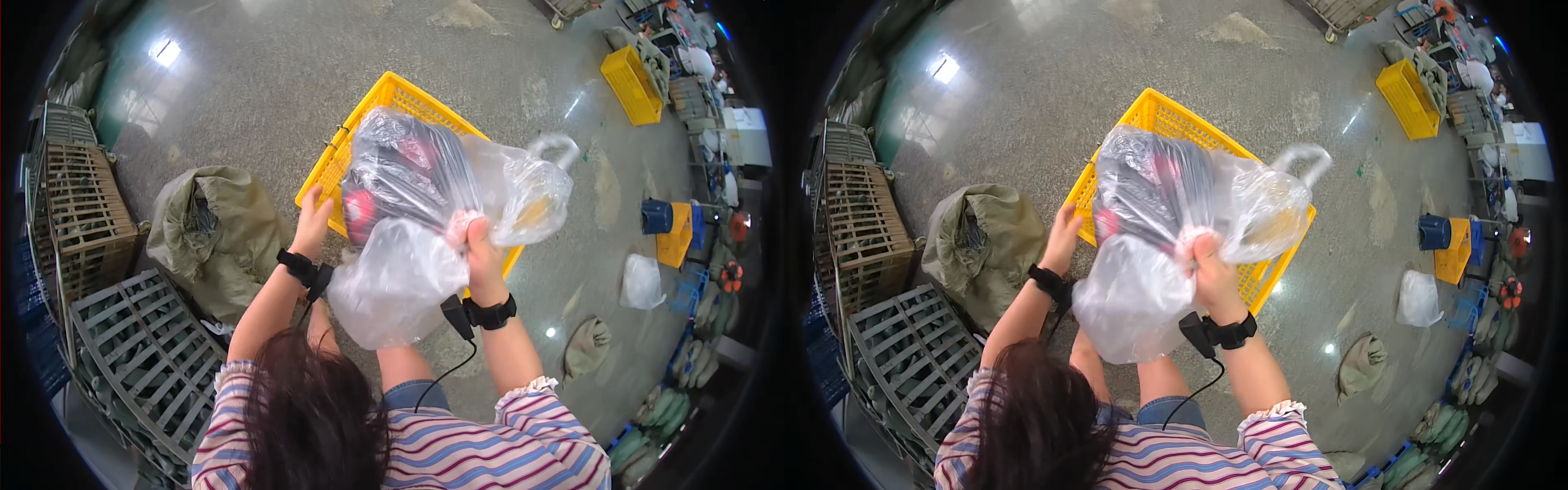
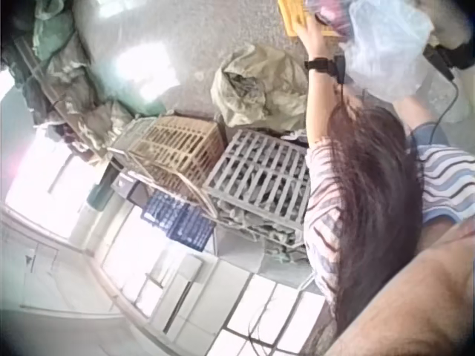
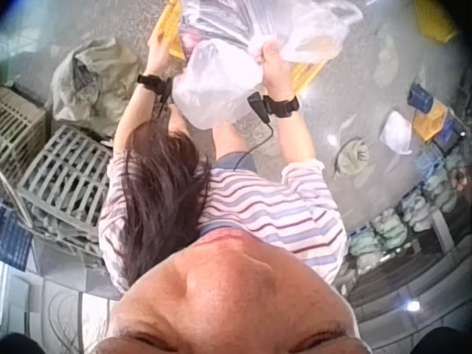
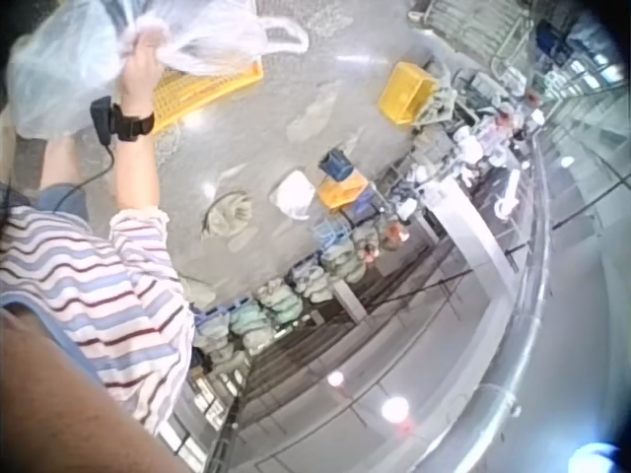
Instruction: The person unpacks small plastic bags containing black and red footwear from a large green sack and places them into a yellow plastic crate. The person repeatedly reaches into the sack, retrieves a bag, opens it, and transfers the contents into the crate.
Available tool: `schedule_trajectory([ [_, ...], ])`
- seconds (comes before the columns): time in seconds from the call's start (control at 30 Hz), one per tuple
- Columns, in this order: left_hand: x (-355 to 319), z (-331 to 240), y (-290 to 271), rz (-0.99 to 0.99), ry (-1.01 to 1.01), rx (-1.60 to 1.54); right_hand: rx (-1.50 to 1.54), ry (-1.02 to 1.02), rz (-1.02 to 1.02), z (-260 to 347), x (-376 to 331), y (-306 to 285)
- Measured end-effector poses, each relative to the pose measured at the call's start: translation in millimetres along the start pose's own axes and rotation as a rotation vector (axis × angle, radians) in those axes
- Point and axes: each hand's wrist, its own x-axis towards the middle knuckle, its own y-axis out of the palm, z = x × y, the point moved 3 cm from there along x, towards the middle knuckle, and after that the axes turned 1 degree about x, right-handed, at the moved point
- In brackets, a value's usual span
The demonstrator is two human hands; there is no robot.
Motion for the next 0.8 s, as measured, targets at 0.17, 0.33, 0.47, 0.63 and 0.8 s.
schedule_trajectory([
  [0.17,-10,61,72,0.338,-0.636,-0.727,0.231,0.076,0.269,9,-4,2],
  [0.33,-25,-4,135,0.708,-0.424,-0.671,0.178,-0.028,0.21,-20,8,-82],
  [0.47,-4,15,137,0.814,-0.231,0.064,0.095,-0.041,0.08,-21,-11,-85],
  [0.63,-27,53,127,0.635,-0.585,-0.342,0.556,-0.109,0.174,34,-74,-63],
  [0.8,-57,19,159,0.824,-0.532,-0.7,0.342,-0.074,0.019,60,-78,-102],
])
